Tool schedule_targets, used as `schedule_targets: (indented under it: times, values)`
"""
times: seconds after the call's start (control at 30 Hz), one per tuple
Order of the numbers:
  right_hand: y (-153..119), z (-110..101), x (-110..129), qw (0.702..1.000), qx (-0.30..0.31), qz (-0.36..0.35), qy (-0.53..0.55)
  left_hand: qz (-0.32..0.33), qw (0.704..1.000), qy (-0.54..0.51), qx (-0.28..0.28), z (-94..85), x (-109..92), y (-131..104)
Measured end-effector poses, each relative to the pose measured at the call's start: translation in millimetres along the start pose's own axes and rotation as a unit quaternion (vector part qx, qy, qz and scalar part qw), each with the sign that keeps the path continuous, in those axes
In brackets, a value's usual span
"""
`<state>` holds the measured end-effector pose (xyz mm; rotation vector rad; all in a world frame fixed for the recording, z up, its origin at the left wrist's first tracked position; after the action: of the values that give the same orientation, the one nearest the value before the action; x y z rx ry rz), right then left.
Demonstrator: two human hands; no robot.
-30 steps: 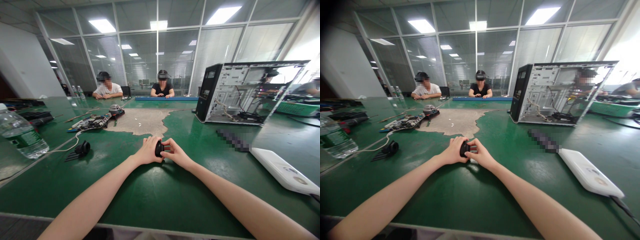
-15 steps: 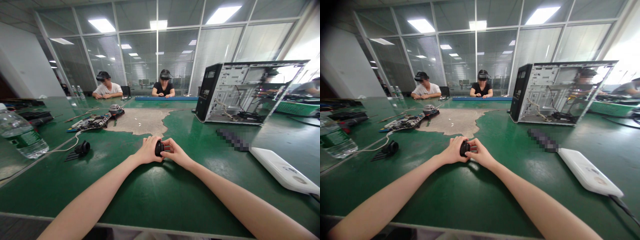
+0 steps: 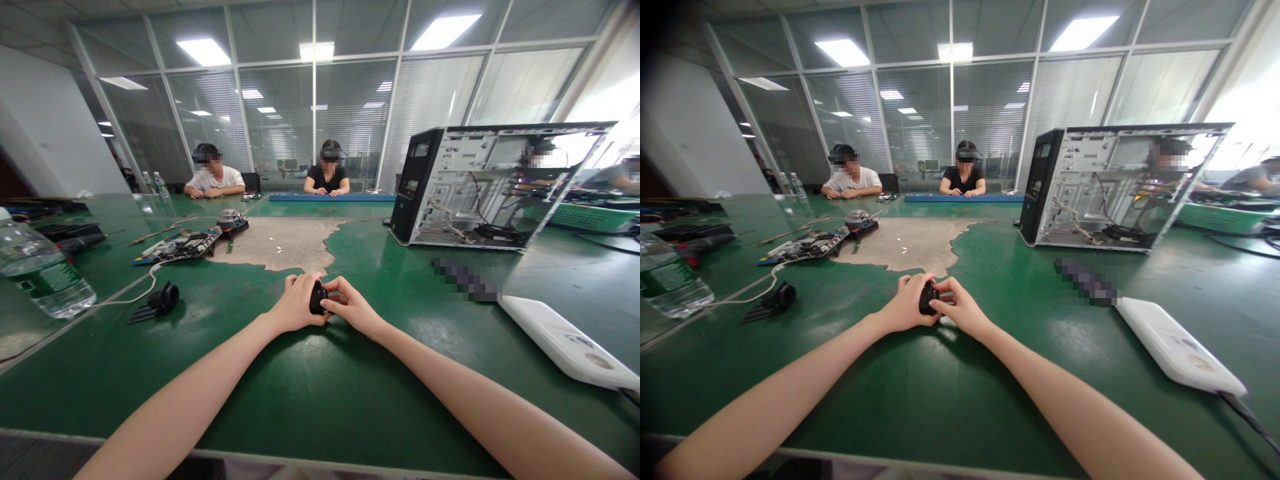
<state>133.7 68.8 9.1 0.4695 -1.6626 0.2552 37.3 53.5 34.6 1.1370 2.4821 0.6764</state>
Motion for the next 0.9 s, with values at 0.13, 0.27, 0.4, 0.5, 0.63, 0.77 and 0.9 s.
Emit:
schedule_targets:
  times: [0.13,0.27,0.4,0.5,0.63,0.77,0.9]
  values:
    - [0,1,0,1.000,0.001,0.001,0.001,-0.003,0.999,0.052,-0.010,-4.3,2,-1]
    - [0,1,2,1.000,0.000,-0.003,0.001,0.009,0.996,0.086,-0.011,-5.2,3,-1]
    - [0,0,1,1.000,-0.003,0.004,0.001,-0.009,0.999,0.036,0.014,0.5,6,-3]
    - [0,-1,1,1.000,-0.010,0.010,0.002,-0.009,1.000,-0.013,0.010,0.8,6,-3]
    - [1,-3,1,1.000,-0.019,0.012,0.008,0.001,0.998,-0.059,0.005,1.6,6,-3]
    - [2,-3,-1,1.000,-0.010,0.014,0.020,-0.010,0.998,-0.065,0.012,6.8,9,-4]
    - [0,-3,1,0.999,-0.002,0.005,0.031,-0.028,0.998,-0.051,0.018,11.2,11,-4]
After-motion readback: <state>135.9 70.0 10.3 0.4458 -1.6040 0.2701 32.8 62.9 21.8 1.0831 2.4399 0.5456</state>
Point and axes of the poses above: each hand's wrist, its own y-axis towards the middle knuckle, its own z-axis out of the palm, x = y × z, the point moved 7 cm from there along y, towards the middle knuckle, and after that the axes turned 13 degrees about z, right-handed, at the moved point
